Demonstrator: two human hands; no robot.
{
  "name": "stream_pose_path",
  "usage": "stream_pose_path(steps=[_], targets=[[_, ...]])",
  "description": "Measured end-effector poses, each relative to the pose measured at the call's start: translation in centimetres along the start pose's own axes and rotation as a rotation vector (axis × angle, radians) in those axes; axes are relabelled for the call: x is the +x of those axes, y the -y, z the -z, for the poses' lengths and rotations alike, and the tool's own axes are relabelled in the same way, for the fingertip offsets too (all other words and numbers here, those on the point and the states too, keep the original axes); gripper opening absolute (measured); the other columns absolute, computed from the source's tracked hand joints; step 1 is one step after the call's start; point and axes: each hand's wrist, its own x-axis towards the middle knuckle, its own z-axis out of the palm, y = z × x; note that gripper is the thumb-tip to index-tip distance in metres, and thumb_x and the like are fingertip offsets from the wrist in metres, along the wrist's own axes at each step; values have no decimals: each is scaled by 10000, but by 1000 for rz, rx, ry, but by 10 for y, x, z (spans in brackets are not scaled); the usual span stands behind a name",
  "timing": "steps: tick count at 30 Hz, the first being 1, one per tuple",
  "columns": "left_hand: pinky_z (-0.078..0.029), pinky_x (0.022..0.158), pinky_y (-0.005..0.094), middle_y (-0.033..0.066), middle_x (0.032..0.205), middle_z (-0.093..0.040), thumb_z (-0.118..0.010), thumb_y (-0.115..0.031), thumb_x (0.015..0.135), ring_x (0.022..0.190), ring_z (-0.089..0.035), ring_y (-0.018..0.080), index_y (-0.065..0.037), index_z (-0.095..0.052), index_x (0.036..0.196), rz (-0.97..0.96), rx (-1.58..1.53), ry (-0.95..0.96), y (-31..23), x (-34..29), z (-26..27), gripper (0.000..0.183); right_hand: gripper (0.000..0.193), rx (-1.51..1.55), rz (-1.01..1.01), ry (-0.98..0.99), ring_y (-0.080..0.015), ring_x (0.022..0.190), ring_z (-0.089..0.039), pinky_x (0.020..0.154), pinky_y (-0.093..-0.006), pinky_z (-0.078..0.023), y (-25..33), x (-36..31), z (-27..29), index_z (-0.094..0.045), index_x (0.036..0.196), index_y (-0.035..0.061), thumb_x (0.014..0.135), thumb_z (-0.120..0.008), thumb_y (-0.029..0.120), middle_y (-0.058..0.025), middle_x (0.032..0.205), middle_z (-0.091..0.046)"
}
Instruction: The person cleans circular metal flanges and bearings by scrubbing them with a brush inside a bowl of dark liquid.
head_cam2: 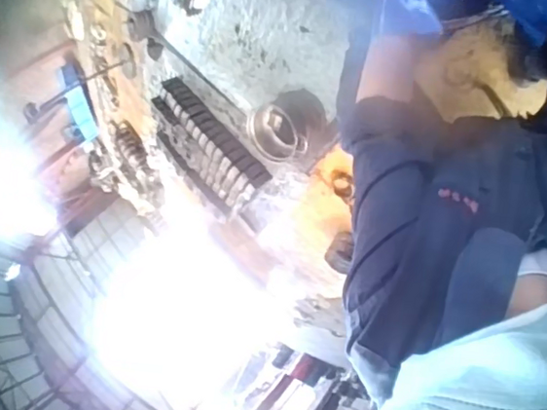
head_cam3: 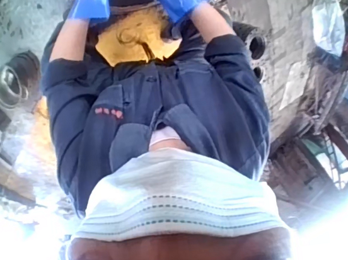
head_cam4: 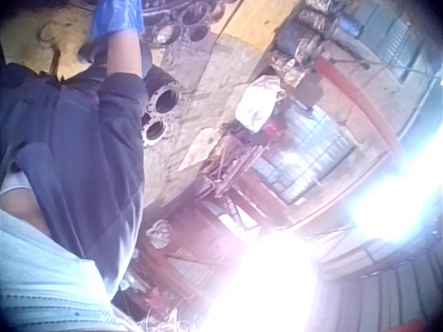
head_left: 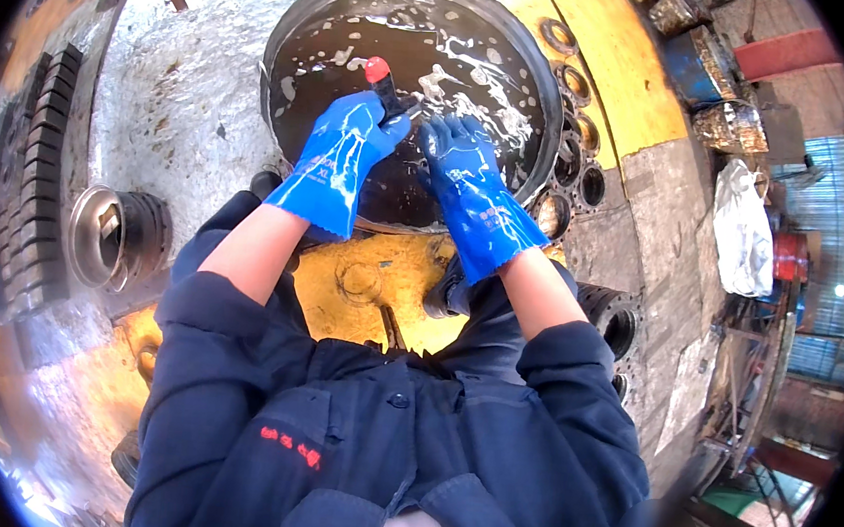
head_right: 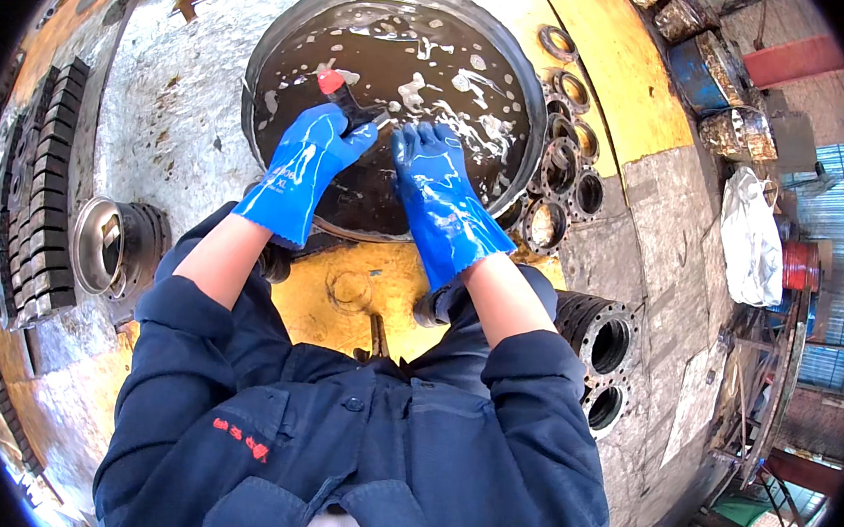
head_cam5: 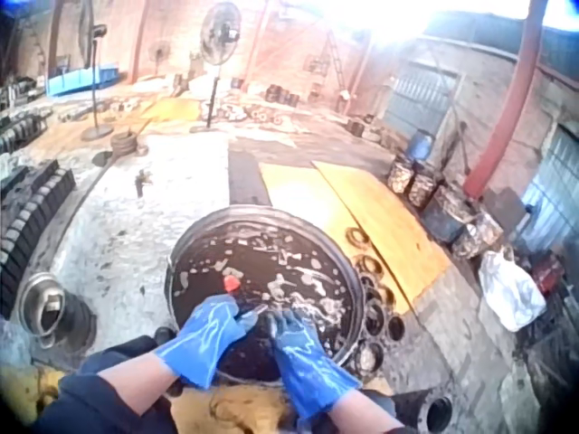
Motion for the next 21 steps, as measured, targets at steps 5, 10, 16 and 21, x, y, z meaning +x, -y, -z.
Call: stream_pose_path(steps=[5, 10, 16, 21], targets=[[-564, 936, 463, 234, 1107, -759, -715, -470, 959, 1070, -717, 411, -50, -765, 1202, -115, -406, 119, -12, 0, 1, 487, 220, 826, -206, -175, -352, 1138, -658, 990, -410, -525, 10, 6, -10, -670, 1205, 76, 1018, -585, 155, -166, 1140, -712], [-567, 919, 475, 216, 1115, -758, -713, -474, 961, 1061, -711, 419, -113, -780, 1207, -163, -111, 158, -46, -2, 8, 442, 285, 764, -382, -60, -341, 1165, -680, 1063, -436, -492, 8, 5, -58, -682, 1240, 57, 1000, -571, 163, -186, 1216, -722], [-571, 841, 511, 227, 993, -744, -717, -540, 920, 945, -710, 432, -35, -779, 1027, -118, -108, -29, -15, 7, 5, 520, 256, 708, -129, -72, -367, 1118, -673, 988, -443, -516, 10, 19, -21, -698, 1167, 31, 1012, -579, 197, -193, 1182, -725], [-568, 835, 508, 237, 987, -739, -720, -536, 919, 936, -706, 437, -29, -777, 1020, -233, -272, 183, -34, -5, 26, 520, 254, 661, -141, 128, -358, 1119, -681, 1004, -440, -511, -1, -16, -16, -708, 1166, 45, 1010, -580, 198, -189, 1182, -732]])
